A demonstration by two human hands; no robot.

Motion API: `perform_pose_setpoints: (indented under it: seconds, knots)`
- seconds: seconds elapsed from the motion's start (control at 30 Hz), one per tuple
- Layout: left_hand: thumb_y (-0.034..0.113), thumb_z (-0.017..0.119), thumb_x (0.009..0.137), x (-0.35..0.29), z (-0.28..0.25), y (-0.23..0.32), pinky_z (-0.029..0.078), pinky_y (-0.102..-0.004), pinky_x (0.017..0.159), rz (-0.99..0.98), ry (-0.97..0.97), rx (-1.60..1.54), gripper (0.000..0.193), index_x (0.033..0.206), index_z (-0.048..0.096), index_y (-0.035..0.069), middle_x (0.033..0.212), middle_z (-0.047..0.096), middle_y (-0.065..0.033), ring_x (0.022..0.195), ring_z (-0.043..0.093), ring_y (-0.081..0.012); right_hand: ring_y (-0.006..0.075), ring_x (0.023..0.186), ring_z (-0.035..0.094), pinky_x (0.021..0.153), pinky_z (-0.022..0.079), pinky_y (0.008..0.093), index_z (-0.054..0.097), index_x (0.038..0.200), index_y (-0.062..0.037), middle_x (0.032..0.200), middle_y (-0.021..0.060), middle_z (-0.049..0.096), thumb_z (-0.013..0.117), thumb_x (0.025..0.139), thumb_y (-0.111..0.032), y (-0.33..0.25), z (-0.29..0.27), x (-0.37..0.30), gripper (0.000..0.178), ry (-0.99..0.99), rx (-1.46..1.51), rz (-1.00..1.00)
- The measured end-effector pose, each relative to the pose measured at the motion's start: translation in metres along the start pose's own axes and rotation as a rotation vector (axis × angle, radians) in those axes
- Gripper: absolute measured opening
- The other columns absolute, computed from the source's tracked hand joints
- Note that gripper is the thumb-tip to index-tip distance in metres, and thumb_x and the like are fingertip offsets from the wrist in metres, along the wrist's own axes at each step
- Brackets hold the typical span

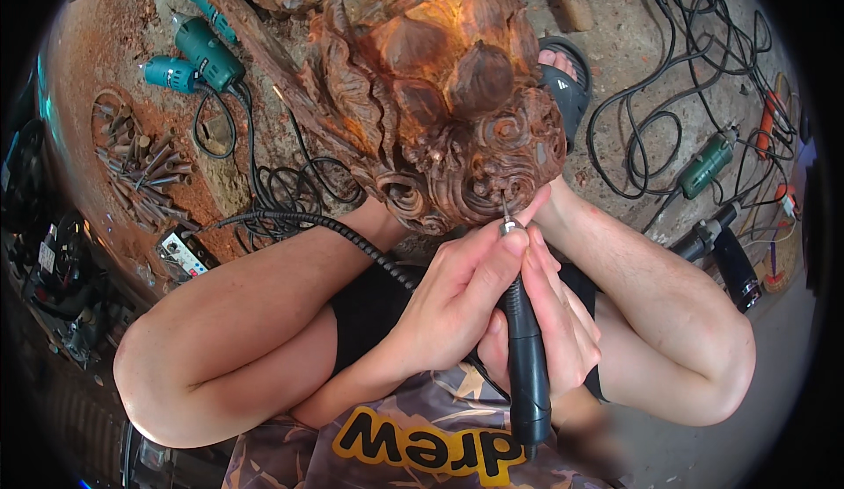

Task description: The person sits on the floor and uses a rotary tool to carve intricate details into a large piece of wood. They switch between different rotary tools and bits to refine the carved patterns.

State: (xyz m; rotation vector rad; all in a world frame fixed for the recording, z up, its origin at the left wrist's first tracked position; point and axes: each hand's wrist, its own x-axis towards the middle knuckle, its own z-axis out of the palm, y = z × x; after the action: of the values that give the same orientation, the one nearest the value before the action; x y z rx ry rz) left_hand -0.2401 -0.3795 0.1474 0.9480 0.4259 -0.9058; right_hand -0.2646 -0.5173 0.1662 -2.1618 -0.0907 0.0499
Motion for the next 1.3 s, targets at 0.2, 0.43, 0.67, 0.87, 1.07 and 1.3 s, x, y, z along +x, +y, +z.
perform_pose_setpoints:
  seconds: [0.2,0.43,0.67,0.87,1.07,1.3]
  knots:
    - [0.034,0.035,0.115,-0.001,-0.003,0.005,0.049,-0.0326,0.102,0.046,-0.073,0.115,0.05,0.119,0.065,-0.006,0.166,0.031,-0.0308,0.112,0.065,-0.0167,0.0448,0.108,0.074,0.087,0.064,0.0441,0.064,0.121,0.0195,0.118,0.0396,0.068,0.076,0.083,-0.006,-0.001,-0.016,-0.001,0.047,-0.055,0.115,0.027]
    - [0.032,0.039,0.115,-0.007,0.003,0.008,0.046,-0.037,0.108,0.046,0.002,0.08,0.044,0.131,0.058,-0.005,0.164,0.035,-0.031,0.121,0.063,-0.0201,0.0454,0.115,0.071,0.095,0.06,0.047,0.064,0.124,0.0159,0.123,0.0377,0.068,0.078,0.083,-0.008,0.009,-0.017,0.002,0.05,-0.075,0.27,0.015]
    - [0.034,0.038,0.116,-0.005,0.0,0.007,0.044,-0.0386,0.112,0.07,-0.005,0.055,0.045,0.132,0.058,-0.003,0.161,0.039,-0.0328,0.131,0.059,-0.0234,0.0451,0.114,0.072,0.095,0.06,0.0465,0.064,0.124,0.0156,0.123,0.0375,0.068,0.078,0.081,-0.005,0.01,-0.014,0.006,0.05,-0.093,0.275,0.001]
    - [0.032,0.036,0.116,-0.008,0.005,0.01,0.04,-0.0418,0.116,0.015,0.044,0.031,0.044,0.131,0.059,-0.002,0.147,0.055,-0.0309,0.148,0.044,-0.0313,0.0454,0.114,0.072,0.095,0.06,0.0469,0.063,0.126,0.0153,0.124,0.038,0.067,0.078,0.081,-0.005,0.01,-0.015,0.006,0.052,-0.104,0.283,0.008]
    - [0.033,0.035,0.116,-0.006,0.005,0.01,0.04,-0.042,0.116,0.056,0.033,0.056,0.046,0.13,0.06,-0.004,0.144,0.058,-0.03,0.15,0.042,-0.0319,0.0458,0.114,0.072,0.095,0.06,0.047,0.063,0.125,0.0158,0.124,0.0382,0.067,0.078,0.08,-0.005,0.01,-0.014,0.007,0.051,-0.066,0.286,0.025]
    - [0.034,0.034,0.116,-0.008,0.008,0.008,0.041,-0.0408,0.114,0.031,0.073,0.014,0.049,0.13,0.06,-0.005,0.147,0.056,-0.0303,0.147,0.044,-0.0301,0.0458,0.113,0.072,0.096,0.06,0.0472,0.064,0.125,0.016,0.124,0.0378,0.067,0.078,0.08,-0.003,0.006,-0.013,0.01,0.051,-0.073,0.273,0.043]
